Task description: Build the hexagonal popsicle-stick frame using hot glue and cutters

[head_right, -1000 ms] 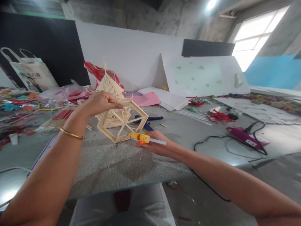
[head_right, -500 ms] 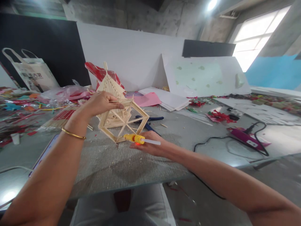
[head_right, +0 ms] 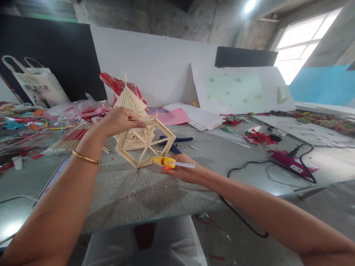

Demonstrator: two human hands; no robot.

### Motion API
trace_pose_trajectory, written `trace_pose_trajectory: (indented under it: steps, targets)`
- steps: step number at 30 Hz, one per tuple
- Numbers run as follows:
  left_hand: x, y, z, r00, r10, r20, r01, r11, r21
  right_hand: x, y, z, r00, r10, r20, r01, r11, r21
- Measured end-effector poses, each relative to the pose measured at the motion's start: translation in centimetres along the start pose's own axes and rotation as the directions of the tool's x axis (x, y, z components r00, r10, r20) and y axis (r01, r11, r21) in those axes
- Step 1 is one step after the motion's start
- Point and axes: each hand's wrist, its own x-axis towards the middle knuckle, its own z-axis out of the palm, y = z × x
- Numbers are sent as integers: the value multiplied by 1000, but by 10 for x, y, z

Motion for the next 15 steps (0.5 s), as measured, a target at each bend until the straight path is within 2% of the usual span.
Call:
trace_pose_trajectory:
  steps: [3, 6, 8, 9, 11, 14, 15]
  targets:
    - [0, -3, 1, 1000, 13, -8, -13, 1000, 16, -8, 5, -10, 1000, -15, -27, 14, 998, -55]
    - [1, -5, 1, 1000, 26, -12, -26, 999, 35, -22, 23, -30, 982, -190, -21, 178, 948, -265]
    - [1, -5, 2, 999, 43, -16, -43, 998, 41, -32, 42, -47, 971, -240, -26, 206, 880, -428]
    - [1, -5, 2, 999, 47, -18, -46, 998, 44, -36, 54, -57, 976, -209, -66, 148, 850, -505]
    - [1, -4, 2, 999, 43, -15, -42, 998, 50, -43, 77, -75, 972, -97, -214, -55, 792, -608]
    - [3, -2, 2, 1000, 18, -1, -18, 996, 87, -41, 107, -94, 927, -4, -375, -244, 755, -609]
    - [3, -1, 2, 1000, 10, 5, -10, 994, 109, -37, 115, -96, 897, 22, -442, -310, 744, -592]
